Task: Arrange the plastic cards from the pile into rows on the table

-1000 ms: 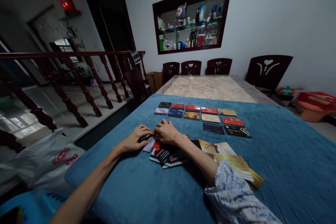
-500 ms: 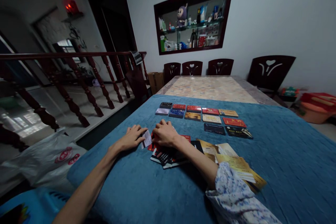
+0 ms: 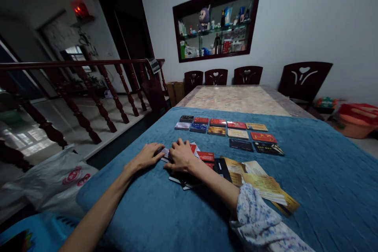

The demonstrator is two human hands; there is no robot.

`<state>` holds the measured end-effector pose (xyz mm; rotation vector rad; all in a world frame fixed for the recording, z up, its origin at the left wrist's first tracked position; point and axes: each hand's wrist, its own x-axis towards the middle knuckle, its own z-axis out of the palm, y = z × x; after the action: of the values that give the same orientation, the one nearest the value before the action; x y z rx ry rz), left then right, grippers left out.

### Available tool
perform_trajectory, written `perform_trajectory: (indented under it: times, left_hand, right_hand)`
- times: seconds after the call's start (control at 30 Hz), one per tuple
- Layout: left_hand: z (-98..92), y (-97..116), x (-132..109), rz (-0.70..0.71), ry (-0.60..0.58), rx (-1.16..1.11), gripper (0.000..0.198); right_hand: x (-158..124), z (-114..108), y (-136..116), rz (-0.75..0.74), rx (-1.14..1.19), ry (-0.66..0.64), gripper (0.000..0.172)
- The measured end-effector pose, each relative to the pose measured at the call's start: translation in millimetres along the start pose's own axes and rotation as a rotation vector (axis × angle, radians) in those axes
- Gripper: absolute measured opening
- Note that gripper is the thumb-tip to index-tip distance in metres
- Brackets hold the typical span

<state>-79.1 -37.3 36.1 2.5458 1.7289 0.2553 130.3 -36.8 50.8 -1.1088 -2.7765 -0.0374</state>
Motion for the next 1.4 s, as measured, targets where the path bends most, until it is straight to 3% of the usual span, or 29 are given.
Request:
perform_trajectory:
  times: [0.27,0.43,0.6,0.97,1.4]
  left_hand:
    - [-8.2,-5.8,-1.6,0.102,0.008,-0.174,0.029]
    - [-15.5,-8.4,-5.0,0.133,-0.016,-0.259,0.044]
    - [-20.0,-6.4,-4.9,0.197,-0.022,-0.334,0.027]
    - [-17.7,-9.9,-4.5,0.17,0.051,-0.455,0.014]
    - [-4.4,-8.0,4.8,0.067,0.204,-0.427,0.017]
  right_hand:
    - [-2.7,-11.0,-3.8,0.114,0.081,-0.059,0.041]
    - [0.0,-9.6,3.4,0.042,0.066,-0.043,0.037]
    - [-0.6,-13.8,13.4,-0.031,0.105,-0.029,0.03]
    - [-1.0,-14.2,31.1,-0.16,0.131,0.084,0.025]
    - [7.5,8.6,39.7,-0.065,0.042,0.251,0.021]
